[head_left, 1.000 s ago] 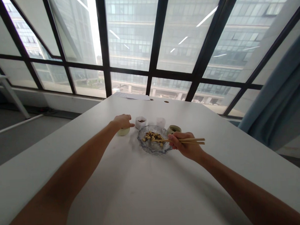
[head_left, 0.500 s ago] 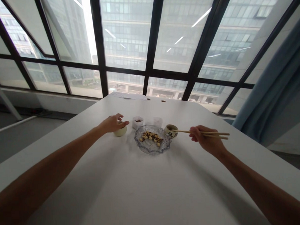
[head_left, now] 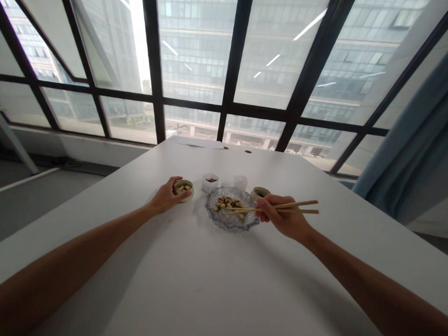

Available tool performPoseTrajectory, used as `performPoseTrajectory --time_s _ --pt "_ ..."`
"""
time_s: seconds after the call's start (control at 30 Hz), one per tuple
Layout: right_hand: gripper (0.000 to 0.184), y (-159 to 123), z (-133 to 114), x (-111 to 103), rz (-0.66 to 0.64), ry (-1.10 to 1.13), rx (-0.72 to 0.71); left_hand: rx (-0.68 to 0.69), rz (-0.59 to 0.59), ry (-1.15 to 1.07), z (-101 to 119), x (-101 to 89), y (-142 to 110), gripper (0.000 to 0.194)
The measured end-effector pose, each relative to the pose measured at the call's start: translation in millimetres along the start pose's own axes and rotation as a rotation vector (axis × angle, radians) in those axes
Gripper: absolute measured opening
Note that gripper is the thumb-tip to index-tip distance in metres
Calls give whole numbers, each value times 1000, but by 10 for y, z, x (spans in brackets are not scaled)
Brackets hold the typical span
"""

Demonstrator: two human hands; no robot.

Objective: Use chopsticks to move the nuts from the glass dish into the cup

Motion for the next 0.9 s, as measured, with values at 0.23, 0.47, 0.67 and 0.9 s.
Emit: performPoseTrajectory --time_s 0.23,0.47,0.67,0.9 --pt "54 140 -11 159 -44 -12 31 26 -4 20 42 23 -11 73" --pt "52 163 -61 196 -76 17 1 31 -8 26 30 31 -19 73" --pt "52 200 -25 228 -54 52 28 32 -7 24 64 20 -21 72" --pt "49 148 18 189 -30 32 -41 36 -2 9 52 22 -25 73"
Point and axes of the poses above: each hand's wrist, its own y-axis towards the middle knuckle, its own x-axis out of the palm, z = x × y, the point moved 2 cm from there along y, towards the middle knuckle, and after that the axes turned 15 degrees about x, right-handed, at the moved point
